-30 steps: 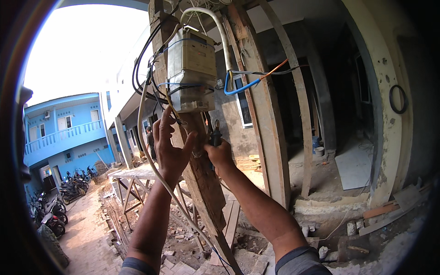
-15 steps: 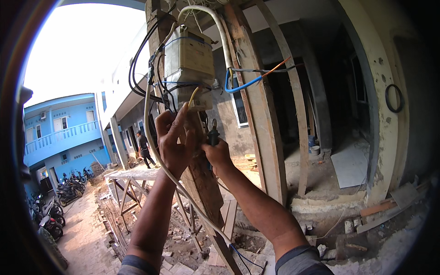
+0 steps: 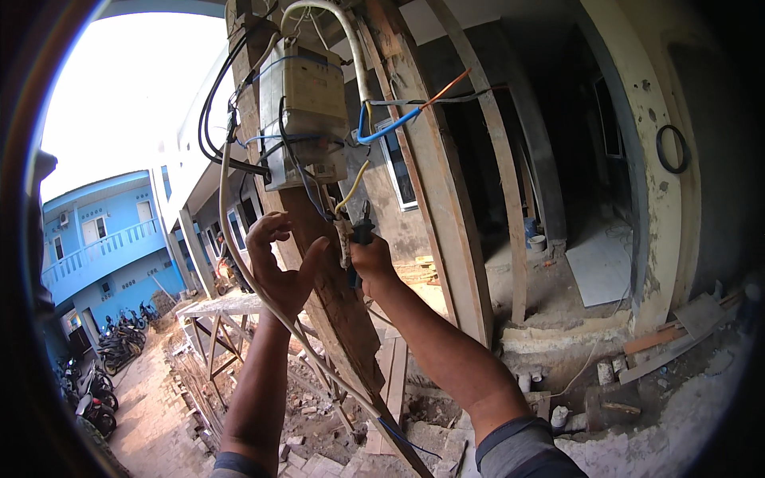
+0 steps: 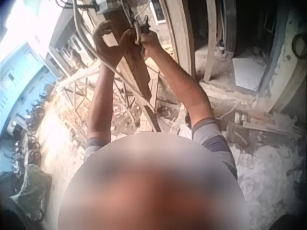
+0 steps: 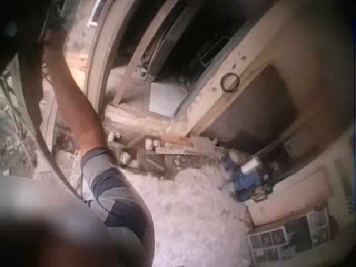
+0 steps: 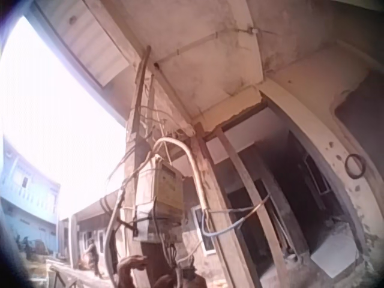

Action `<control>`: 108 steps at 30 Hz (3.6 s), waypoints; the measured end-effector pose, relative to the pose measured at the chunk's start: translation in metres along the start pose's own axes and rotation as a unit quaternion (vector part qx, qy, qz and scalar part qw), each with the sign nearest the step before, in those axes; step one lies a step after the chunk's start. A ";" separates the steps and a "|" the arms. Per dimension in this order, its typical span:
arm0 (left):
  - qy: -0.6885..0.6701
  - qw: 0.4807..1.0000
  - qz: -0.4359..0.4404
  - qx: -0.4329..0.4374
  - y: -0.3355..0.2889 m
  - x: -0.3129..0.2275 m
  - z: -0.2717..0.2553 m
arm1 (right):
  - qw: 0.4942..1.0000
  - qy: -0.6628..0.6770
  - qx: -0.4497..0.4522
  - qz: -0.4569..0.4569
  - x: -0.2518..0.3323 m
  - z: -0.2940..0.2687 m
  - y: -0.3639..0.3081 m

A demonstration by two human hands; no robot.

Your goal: The person strips insulation from multiple wires using pliers and a screwdriver, then twists the exposed conductors together. The person works on a junction box mounted on a wooden post in a construction area.

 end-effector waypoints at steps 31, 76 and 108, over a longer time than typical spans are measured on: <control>0.069 0.941 -0.330 -0.027 -0.195 0.013 -0.194 | 0.971 -0.208 -0.063 0.097 0.081 -0.152 -0.105; -0.391 0.829 -0.393 -0.068 -0.139 0.018 -0.103 | 0.814 -0.432 -0.331 0.206 0.155 -0.270 -0.428; -0.332 0.821 -0.461 0.063 0.006 -0.007 0.108 | 0.872 -0.487 -0.056 -0.008 0.222 -0.098 -0.280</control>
Point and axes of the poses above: each hand's wrist, its own y-axis towards the middle knuckle, its own z-axis out of the palm, x = y × z, the point moved 6 cm from there along y, towards the middle knuckle, and after that the axes turned 9 degrees about -z, right-handed, at the moved point
